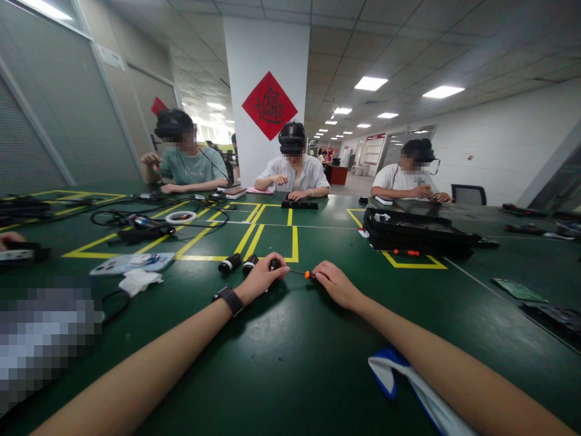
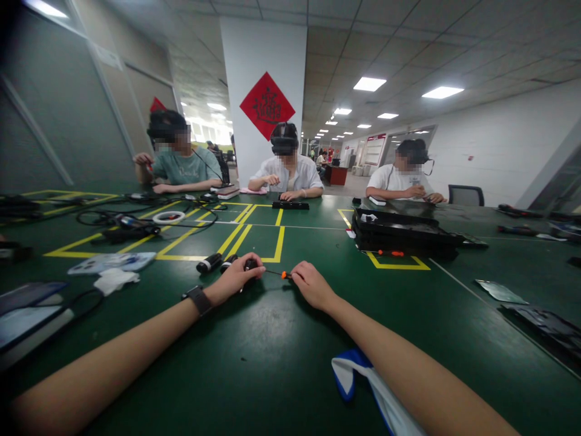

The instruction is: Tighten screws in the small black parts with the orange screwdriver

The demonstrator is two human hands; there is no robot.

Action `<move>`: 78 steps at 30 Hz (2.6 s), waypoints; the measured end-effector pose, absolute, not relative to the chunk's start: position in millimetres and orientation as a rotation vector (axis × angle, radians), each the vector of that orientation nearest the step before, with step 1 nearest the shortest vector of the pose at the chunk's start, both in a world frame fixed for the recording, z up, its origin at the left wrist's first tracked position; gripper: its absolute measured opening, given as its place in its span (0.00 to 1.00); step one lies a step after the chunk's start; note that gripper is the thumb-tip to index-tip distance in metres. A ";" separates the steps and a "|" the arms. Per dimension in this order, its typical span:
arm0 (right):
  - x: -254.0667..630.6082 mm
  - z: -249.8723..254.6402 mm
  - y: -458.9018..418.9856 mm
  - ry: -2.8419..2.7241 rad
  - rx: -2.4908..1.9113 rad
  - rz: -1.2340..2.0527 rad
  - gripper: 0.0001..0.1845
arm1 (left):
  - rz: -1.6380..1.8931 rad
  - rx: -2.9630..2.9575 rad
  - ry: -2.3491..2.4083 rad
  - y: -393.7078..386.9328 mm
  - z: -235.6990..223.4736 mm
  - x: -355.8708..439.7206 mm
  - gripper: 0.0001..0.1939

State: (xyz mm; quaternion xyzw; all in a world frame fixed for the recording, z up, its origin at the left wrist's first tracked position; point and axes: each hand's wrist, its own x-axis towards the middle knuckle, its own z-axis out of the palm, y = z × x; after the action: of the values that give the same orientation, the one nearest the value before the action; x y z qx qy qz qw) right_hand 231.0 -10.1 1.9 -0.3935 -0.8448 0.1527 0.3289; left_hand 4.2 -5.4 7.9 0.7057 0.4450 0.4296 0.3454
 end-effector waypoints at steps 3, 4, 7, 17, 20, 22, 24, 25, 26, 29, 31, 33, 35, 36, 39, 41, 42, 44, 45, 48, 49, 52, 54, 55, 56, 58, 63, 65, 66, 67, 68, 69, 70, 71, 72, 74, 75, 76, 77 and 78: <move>231.5 2.7 -10.9 -2.231 -0.995 0.367 0.08 | 1.118 1.828 1.135 -5.5 7.4 3.3 0.13; 231.7 3.0 -11.6 -2.228 -0.985 0.362 0.07 | 1.117 1.829 1.130 -5.6 7.4 3.2 0.13; 232.0 3.5 -13.8 -2.209 -0.971 0.370 0.08 | 1.110 1.838 1.138 -6.0 7.9 4.1 0.13; 231.6 1.6 -10.4 -2.201 -1.021 0.366 0.08 | 1.124 1.840 1.172 -7.0 9.1 4.3 0.12; 231.7 2.9 -12.3 -2.222 -0.969 0.345 0.06 | 1.113 1.831 1.159 -7.1 8.9 3.6 0.12; 231.3 3.9 -14.2 -2.200 -0.966 0.351 0.06 | 1.115 1.829 1.139 -6.6 8.2 3.3 0.13; 230.9 4.5 -15.5 -2.176 -0.975 0.355 0.09 | 1.124 1.834 1.111 -5.6 7.3 3.1 0.12; 230.8 4.6 -15.6 -2.167 -0.983 0.355 0.10 | 1.128 1.838 1.098 -5.2 6.8 3.1 0.12; 230.8 4.6 -15.3 -2.159 -0.991 0.353 0.10 | 1.129 1.840 1.090 -4.8 6.3 3.1 0.12; 231.4 4.1 -13.4 -2.154 -1.032 0.350 0.07 | 1.129 1.840 1.093 -4.4 5.9 3.0 0.12; 231.9 4.1 -12.7 -2.173 -1.042 0.345 0.07 | 1.128 1.843 1.101 -4.4 6.3 3.0 0.12; 231.8 4.9 -13.4 -2.186 -1.035 0.331 0.07 | 1.124 1.847 1.101 -3.6 6.8 3.0 0.13; 231.4 6.5 -15.3 -2.181 -1.027 0.321 0.06 | 1.121 1.853 1.099 -1.6 6.5 2.8 0.13; 231.0 7.3 -16.3 -2.178 -1.026 0.321 0.07 | 1.130 1.849 1.109 -0.2 5.9 2.7 0.13; 230.1 8.7 -17.8 -2.185 -1.024 0.339 0.10 | 1.124 1.873 1.103 4.0 3.5 1.8 0.12; 229.6 8.3 -17.6 -2.183 -1.034 0.348 0.12 | 1.125 1.883 1.112 5.4 2.1 1.1 0.12; 229.4 7.9 -17.4 -2.178 -1.042 0.352 0.13 | 1.125 1.886 1.116 5.5 1.7 0.8 0.12; 229.2 7.1 -17.2 -2.168 -1.052 0.355 0.14 | 1.122 1.889 1.118 4.8 1.8 0.5 0.12; 229.1 6.9 -17.5 -2.170 -1.054 0.353 0.15 | 1.121 1.888 1.120 4.0 2.1 0.6 0.12; 229.0 7.2 -19.2 -2.191 -1.055 0.319 0.14 | 1.125 1.884 1.135 1.3 4.0 1.2 0.12; 229.0 7.6 -19.8 -2.198 -1.059 0.303 0.13 | 1.127 1.883 1.139 0.3 4.7 1.5 0.12; 229.2 8.3 -20.5 -2.233 -1.079 0.284 0.10 | 1.132 1.878 1.139 -2.6 6.4 2.0 0.12; 229.4 8.2 -20.1 -2.254 -1.089 0.292 0.12 | 1.136 1.874 1.134 -4.4 7.3 2.1 0.11; 229.5 8.0 -19.8 -2.258 -1.089 0.297 0.13 | 1.136 1.874 1.131 -5.2 7.5 2.2 0.11; 229.5 7.8 -19.6 -2.256 -1.087 0.301 0.14 | 1.133 1.875 1.127 -5.8 7.7 2.2 0.11; 229.5 7.4 -19.5 -2.241 -1.081 0.305 0.14 | 1.129 1.877 1.125 -6.5 7.8 2.0 0.11; 229.3 6.2 -19.5 -2.251 -1.093 0.288 0.12 | 1.135 1.879 1.119 -6.6 7.4 1.4 0.11; 229.1 5.4 -18.7 -2.278 -1.094 0.260 0.12 | 1.130 1.882 1.117 -6.5 7.4 1.4 0.11; 229.1 5.0 -18.2 -2.289 -1.092 0.245 0.12 | 1.128 1.881 1.116 -6.4 7.4 1.5 0.11; 229.1 4.6 -17.6 -2.298 -1.089 0.232 0.12 | 1.127 1.878 1.114 -6.2 7.4 1.7 0.11; 229.1 4.2 -17.0 -2.302 -1.087 0.222 0.13 | 1.127 1.875 1.109 -5.9 7.3 2.0 0.11; 229.1 3.8 -16.4 -2.305 -1.087 0.214 0.14 | 1.128 1.871 1.103 -5.6 7.3 2.2 0.10; 229.3 3.5 -15.9 -2.307 -1.088 0.209 0.14 | 1.130 1.866 1.099 -5.3 7.3 2.4 0.10; 229.5 3.4 -15.6 -2.307 -1.091 0.206 0.14 | 1.131 1.862 1.097 -5.1 7.3 2.4 0.10; 229.7 3.3 -15.5 -2.307 -1.095 0.206 0.13 | 1.130 1.858 1.099 -5.0 7.4 2.4 0.10; 230.2 3.7 -16.0 -2.304 -1.094 0.219 0.11 | 1.128 1.853 1.105 -5.5 8.1 1.9 0.10; 230.4 4.0 -16.5 -2.300 -1.088 0.231 0.10 | 1.125 1.854 1.106 -6.0 8.6 1.6 0.11; 230.5 4.5 -17.1 -2.293 -1.082 0.245 0.10 | 1.123 1.856 1.107 -6.6 9.1 1.3 0.11; 230.5 4.9 -17.7 -2.288 -1.076 0.260 0.10 | 1.121 1.858 1.106 -7.1 9.5 1.1 0.11; 230.4 5.3 -18.3 -2.282 -1.072 0.275 0.10 | 1.119 1.861 1.103 -7.4 9.8 1.1 0.12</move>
State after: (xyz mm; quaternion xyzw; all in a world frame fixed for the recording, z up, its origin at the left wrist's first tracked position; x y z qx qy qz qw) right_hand 230.4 -18.3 5.3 -0.4036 -0.8589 0.1036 0.2980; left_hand 1.1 -7.4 9.8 0.7170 0.4250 0.4311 0.3457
